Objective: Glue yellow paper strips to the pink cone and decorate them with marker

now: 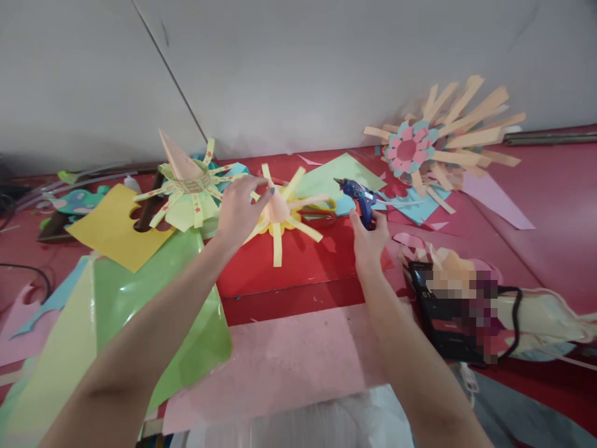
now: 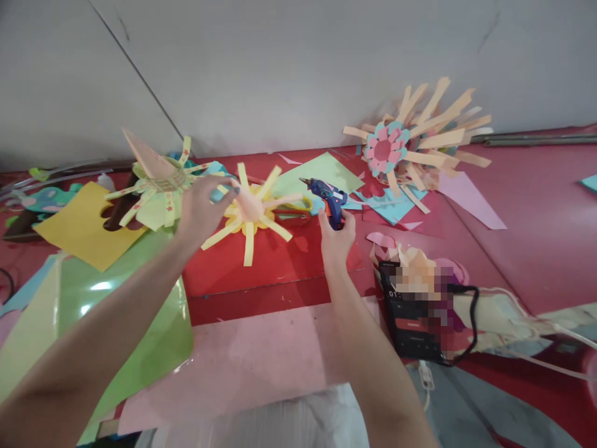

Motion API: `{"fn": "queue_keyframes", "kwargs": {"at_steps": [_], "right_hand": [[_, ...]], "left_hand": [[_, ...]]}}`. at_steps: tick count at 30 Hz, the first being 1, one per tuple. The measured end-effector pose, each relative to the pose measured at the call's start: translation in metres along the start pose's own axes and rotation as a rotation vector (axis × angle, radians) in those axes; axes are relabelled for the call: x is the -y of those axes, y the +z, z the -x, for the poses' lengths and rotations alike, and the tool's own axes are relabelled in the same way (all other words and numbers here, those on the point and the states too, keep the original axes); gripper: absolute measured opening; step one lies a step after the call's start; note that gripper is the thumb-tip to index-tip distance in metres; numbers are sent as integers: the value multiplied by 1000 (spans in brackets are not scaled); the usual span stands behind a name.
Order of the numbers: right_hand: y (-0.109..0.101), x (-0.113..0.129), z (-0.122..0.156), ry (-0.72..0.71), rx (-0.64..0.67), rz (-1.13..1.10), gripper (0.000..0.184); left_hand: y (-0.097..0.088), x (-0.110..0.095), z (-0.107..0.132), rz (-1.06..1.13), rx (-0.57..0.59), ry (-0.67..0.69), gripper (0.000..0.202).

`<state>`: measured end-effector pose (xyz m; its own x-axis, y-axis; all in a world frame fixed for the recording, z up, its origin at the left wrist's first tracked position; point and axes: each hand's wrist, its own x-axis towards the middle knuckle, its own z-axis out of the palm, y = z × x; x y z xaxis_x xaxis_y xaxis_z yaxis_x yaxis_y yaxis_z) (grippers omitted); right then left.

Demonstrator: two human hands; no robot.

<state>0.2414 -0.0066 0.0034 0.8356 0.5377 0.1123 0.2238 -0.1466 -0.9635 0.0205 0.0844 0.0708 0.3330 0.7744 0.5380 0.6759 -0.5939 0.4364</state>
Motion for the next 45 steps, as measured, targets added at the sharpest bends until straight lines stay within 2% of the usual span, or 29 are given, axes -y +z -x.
{"fn": "queue_keyframes", "kwargs": {"at_steps": [2,6,8,12,14,16,20,25,28,33,36,45], "right_hand": [[0,0,0,8,7,12,41],[1,-1,0,11,21,17,41],[1,-1,1,10,26,30,42],[1,-1,3,-2,41,70,43],[1,-1,4,-22,50,88,43],[1,-1,6,-51,61,106,42],[3,-1,10,-116,108,162,38],[5,-7,15,-210,212,274,35],[5,-8,17,-237,222,314,37],[6,-4,18,-254,224,353,35],[7,-1,22,-311,240,374,33],[7,6,34,-412,314,427,29]], "left_hand": [[14,12,6,-2,105,-105,14],[24,21,13,29,142,-181,19],[22,21,13,46,124,-168,21],[10,14,14,76,35,-147,39],[2,11,19,71,31,-164,39],[-6,9,27,45,85,-172,35],[-12,11,52,30,308,-124,29],[0,18,81,31,441,-54,32],[9,19,92,20,509,45,36],[16,18,101,-84,491,188,37],[17,18,104,-147,462,240,36],[17,18,103,-152,429,282,37]]}}
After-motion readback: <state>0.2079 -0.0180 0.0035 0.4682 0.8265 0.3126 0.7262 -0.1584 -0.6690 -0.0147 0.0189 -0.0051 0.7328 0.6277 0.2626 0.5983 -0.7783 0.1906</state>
